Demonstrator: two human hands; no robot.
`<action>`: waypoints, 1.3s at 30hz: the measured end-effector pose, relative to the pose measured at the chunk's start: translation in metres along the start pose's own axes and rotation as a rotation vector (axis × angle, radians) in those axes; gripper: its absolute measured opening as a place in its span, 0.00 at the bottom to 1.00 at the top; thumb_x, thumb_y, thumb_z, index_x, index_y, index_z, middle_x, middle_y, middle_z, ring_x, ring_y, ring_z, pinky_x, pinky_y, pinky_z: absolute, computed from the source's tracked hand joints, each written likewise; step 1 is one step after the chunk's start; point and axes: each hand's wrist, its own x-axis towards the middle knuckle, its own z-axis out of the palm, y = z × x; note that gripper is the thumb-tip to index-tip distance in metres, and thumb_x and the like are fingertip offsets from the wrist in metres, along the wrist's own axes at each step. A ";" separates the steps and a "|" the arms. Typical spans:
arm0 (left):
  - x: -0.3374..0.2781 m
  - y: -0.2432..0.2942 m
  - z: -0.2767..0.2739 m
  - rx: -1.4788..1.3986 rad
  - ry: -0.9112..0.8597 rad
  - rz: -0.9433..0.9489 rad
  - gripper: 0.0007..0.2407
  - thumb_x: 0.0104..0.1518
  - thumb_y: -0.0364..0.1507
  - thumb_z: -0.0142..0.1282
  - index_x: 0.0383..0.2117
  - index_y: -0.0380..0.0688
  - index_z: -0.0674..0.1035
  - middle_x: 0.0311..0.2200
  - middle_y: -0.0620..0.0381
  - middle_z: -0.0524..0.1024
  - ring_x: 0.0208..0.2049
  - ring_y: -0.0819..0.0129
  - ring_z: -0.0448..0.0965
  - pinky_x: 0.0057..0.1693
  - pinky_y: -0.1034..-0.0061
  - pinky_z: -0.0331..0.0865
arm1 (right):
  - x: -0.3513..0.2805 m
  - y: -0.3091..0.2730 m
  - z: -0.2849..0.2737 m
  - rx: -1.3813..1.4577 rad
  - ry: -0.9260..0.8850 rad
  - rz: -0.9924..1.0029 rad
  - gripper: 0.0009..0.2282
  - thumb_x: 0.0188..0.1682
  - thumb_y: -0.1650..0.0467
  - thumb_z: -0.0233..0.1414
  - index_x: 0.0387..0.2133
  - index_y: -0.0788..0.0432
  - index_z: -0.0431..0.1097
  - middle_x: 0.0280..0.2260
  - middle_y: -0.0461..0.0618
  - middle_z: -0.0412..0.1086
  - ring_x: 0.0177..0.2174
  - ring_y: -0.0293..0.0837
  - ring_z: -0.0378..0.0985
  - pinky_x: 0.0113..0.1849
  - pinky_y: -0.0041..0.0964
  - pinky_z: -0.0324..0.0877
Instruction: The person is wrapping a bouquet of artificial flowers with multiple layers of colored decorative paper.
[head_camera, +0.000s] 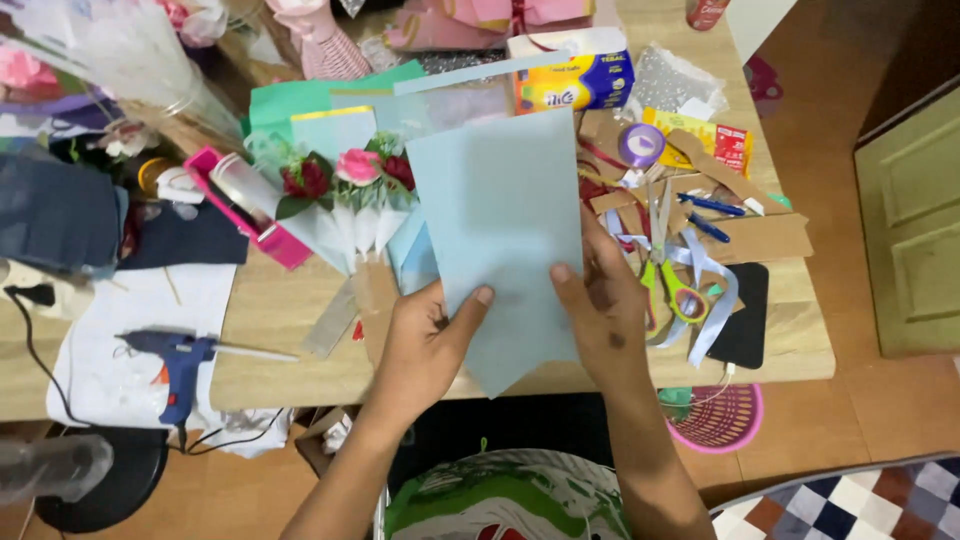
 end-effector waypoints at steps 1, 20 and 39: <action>-0.011 -0.014 0.001 0.000 0.011 -0.003 0.08 0.64 0.26 0.55 0.28 0.42 0.85 0.22 0.62 0.82 0.28 0.82 0.71 0.38 0.81 0.72 | -0.014 0.004 0.003 0.004 -0.011 0.004 0.24 0.55 0.75 0.51 0.65 0.68 0.58 0.50 0.57 0.71 0.47 0.42 0.72 0.53 0.42 0.70; -0.148 -0.106 0.004 -0.188 0.185 0.028 0.07 0.60 0.25 0.60 0.41 0.35 0.82 0.28 0.55 0.84 0.31 0.75 0.73 0.42 0.72 0.74 | -0.166 -0.008 0.030 -0.023 -0.140 0.011 0.18 0.59 0.77 0.41 0.63 0.67 0.58 0.34 0.52 0.68 0.21 0.41 0.76 0.19 0.33 0.78; -0.037 -0.133 -0.066 0.835 0.575 -0.096 0.27 0.60 0.49 0.56 0.51 0.32 0.78 0.40 0.40 0.79 0.46 0.38 0.78 0.47 0.34 0.70 | -0.145 0.042 -0.006 0.130 0.132 0.377 0.12 0.56 0.68 0.55 0.48 0.65 0.72 0.34 0.50 0.73 0.31 0.42 0.80 0.32 0.40 0.82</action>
